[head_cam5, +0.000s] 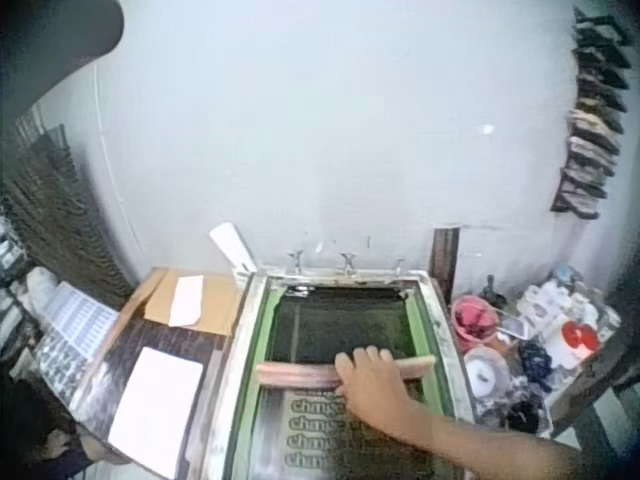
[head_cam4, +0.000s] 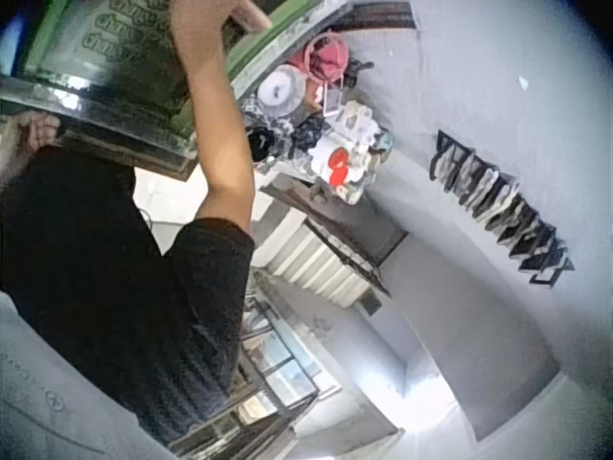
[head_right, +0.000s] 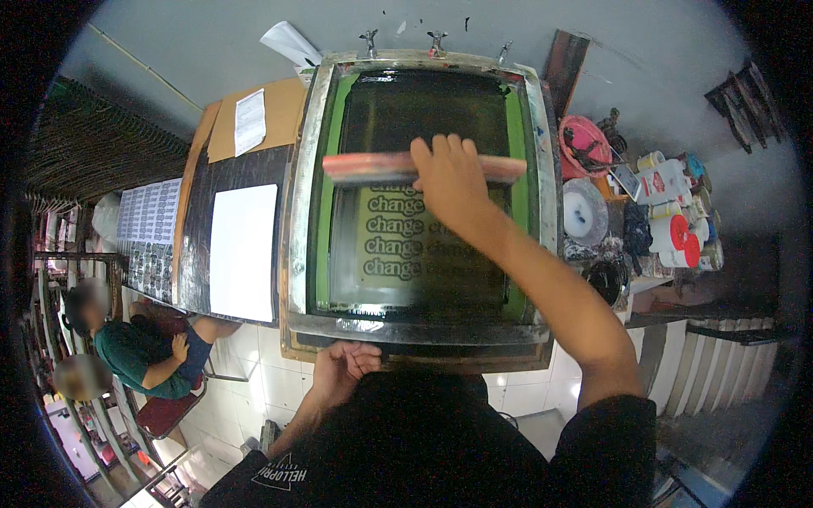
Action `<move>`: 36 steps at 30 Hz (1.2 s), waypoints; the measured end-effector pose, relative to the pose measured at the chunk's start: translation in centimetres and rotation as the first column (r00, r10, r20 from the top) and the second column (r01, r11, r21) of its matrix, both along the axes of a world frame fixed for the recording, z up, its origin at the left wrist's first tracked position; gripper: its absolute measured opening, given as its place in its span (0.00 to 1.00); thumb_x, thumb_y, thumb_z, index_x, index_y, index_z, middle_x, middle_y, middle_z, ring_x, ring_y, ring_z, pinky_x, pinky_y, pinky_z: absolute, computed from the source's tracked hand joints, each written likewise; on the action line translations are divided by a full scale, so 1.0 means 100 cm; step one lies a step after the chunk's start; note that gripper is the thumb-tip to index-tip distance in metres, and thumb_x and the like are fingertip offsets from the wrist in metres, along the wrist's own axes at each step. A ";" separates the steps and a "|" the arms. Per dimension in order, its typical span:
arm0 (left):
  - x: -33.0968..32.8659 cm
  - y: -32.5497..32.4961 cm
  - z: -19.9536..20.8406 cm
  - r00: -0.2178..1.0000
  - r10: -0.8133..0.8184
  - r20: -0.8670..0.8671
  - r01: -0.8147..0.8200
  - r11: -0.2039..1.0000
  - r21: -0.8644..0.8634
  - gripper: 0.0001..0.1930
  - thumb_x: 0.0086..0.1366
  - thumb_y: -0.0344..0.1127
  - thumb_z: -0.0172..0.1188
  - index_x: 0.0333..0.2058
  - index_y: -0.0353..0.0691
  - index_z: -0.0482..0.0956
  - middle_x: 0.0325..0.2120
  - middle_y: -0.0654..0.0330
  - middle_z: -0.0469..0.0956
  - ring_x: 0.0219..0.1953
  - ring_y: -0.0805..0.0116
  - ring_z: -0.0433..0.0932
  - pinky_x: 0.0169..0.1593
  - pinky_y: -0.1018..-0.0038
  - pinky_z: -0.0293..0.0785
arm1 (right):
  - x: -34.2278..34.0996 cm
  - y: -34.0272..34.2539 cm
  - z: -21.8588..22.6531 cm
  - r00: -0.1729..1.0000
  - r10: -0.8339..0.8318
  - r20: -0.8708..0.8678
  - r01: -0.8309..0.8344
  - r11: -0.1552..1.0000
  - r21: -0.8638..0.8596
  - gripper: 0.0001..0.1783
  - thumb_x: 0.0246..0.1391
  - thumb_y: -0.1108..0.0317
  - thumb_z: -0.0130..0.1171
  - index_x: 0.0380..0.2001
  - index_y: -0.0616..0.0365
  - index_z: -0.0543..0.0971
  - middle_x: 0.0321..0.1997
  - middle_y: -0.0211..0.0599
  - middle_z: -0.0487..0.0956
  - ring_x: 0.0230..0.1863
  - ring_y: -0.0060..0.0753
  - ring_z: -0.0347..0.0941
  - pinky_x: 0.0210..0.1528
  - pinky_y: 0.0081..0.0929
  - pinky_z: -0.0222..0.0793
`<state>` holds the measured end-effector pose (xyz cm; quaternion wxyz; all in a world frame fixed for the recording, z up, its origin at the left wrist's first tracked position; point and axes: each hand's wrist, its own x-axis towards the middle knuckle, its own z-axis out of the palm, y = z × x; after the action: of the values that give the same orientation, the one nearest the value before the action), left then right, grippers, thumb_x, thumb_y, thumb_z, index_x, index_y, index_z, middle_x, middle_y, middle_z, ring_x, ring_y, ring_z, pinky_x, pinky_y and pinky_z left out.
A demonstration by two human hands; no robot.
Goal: The person performs screen printing on sheets of paper by applying ink to the screen and using a squeegee to transfer the design onto the paper underneath.
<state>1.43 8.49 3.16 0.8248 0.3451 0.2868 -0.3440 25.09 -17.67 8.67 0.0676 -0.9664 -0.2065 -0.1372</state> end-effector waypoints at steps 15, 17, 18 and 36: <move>-0.004 0.003 0.000 0.998 -0.017 0.066 0.015 0.999 0.035 0.19 0.68 0.32 0.42 0.41 0.22 0.78 0.39 0.43 0.82 0.39 0.56 0.83 0.51 0.62 0.77 | 0.180 -0.038 0.006 0.994 -0.046 -0.096 0.039 0.997 -0.070 0.28 0.49 0.56 0.70 0.49 0.58 0.73 0.47 0.50 0.80 0.53 0.53 0.74 0.54 0.48 0.64; -0.005 0.002 0.000 0.998 0.001 0.068 -0.002 1.000 0.014 0.19 0.68 0.32 0.42 0.40 0.21 0.79 0.39 0.43 0.82 0.39 0.56 0.83 0.51 0.63 0.78 | 0.188 -0.039 0.015 0.976 -0.028 -0.217 0.020 0.999 -0.036 0.28 0.52 0.54 0.67 0.50 0.59 0.72 0.49 0.50 0.79 0.54 0.55 0.74 0.55 0.50 0.63; -0.005 0.002 0.001 0.996 -0.005 0.085 0.005 1.000 0.005 0.20 0.68 0.32 0.41 0.40 0.21 0.79 0.39 0.42 0.82 0.39 0.55 0.83 0.51 0.63 0.78 | 0.193 -0.043 0.019 0.961 -0.014 -0.277 0.011 1.000 -0.014 0.27 0.54 0.53 0.65 0.50 0.59 0.71 0.50 0.50 0.78 0.54 0.55 0.73 0.55 0.50 0.62; 0.000 -0.001 0.008 0.997 0.045 0.060 -0.042 0.998 -0.055 0.15 0.62 0.33 0.51 0.35 0.25 0.80 0.35 0.44 0.83 0.34 0.53 0.83 0.47 0.60 0.78 | 0.160 -0.035 0.014 0.981 -0.099 -0.168 0.084 0.992 -0.091 0.23 0.58 0.53 0.60 0.49 0.59 0.72 0.49 0.50 0.79 0.55 0.55 0.73 0.56 0.53 0.63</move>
<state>1.46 8.35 3.97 0.8495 0.3267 0.2598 -0.3228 41.09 -21.20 10.07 0.0383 -0.9851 -0.1608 -0.0473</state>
